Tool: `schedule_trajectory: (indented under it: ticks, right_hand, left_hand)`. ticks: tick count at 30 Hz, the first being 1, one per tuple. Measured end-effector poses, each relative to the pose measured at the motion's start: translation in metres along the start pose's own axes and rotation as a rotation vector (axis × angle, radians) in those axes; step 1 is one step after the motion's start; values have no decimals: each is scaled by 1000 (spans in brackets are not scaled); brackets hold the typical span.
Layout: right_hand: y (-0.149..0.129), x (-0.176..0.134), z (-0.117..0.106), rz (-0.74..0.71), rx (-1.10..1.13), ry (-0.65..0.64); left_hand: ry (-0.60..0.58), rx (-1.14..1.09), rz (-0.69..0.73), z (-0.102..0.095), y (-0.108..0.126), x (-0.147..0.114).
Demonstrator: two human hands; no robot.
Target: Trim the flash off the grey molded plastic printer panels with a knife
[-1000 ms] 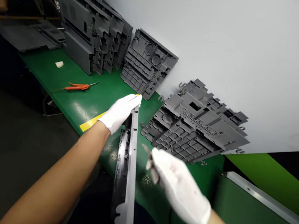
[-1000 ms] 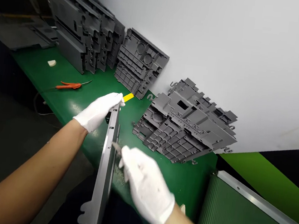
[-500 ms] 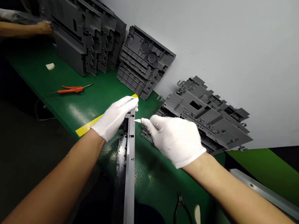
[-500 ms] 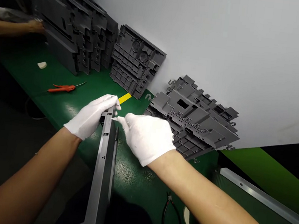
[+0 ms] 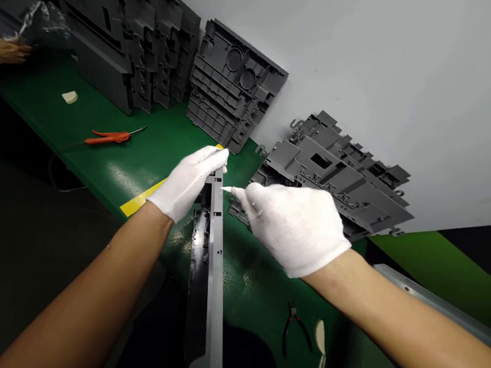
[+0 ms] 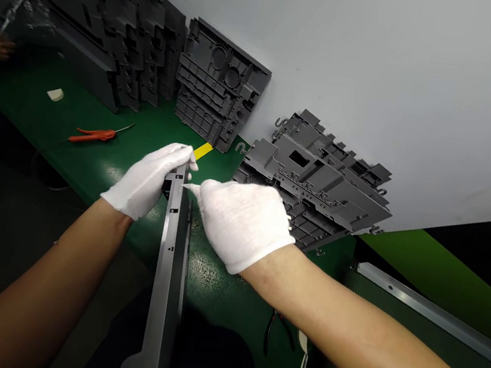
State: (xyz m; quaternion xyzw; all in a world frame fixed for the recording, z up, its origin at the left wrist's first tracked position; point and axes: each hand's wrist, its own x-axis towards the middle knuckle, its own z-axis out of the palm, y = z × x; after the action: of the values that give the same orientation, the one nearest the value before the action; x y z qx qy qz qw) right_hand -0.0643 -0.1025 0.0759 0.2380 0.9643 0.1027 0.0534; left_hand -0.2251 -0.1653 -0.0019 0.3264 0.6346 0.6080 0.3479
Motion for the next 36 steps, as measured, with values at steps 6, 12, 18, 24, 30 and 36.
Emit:
schedule_trajectory:
  ticks: [6,12,18,24,30,36]
  right_hand:
    - [4,0,1,-35,-24,9]
    - [4,-1,0,-19,-9,-1]
    - [3,-1,0,-10,-8,-22]
    - [3,-2,1,-10,3,-6]
    - [3,-3,1,3,15,-21]
    - [3,-4,2,-3,2,-6]
  left_hand:
    - [6,11,3,2,0,1]
    - [-11,10,10,2,-1,2]
    - [-11,10,0,2,1,1]
    - [-14,26,8,3,2,0]
    - [-12,43,1,3,3,0]
    - [-5,50,3,4,6,-1]
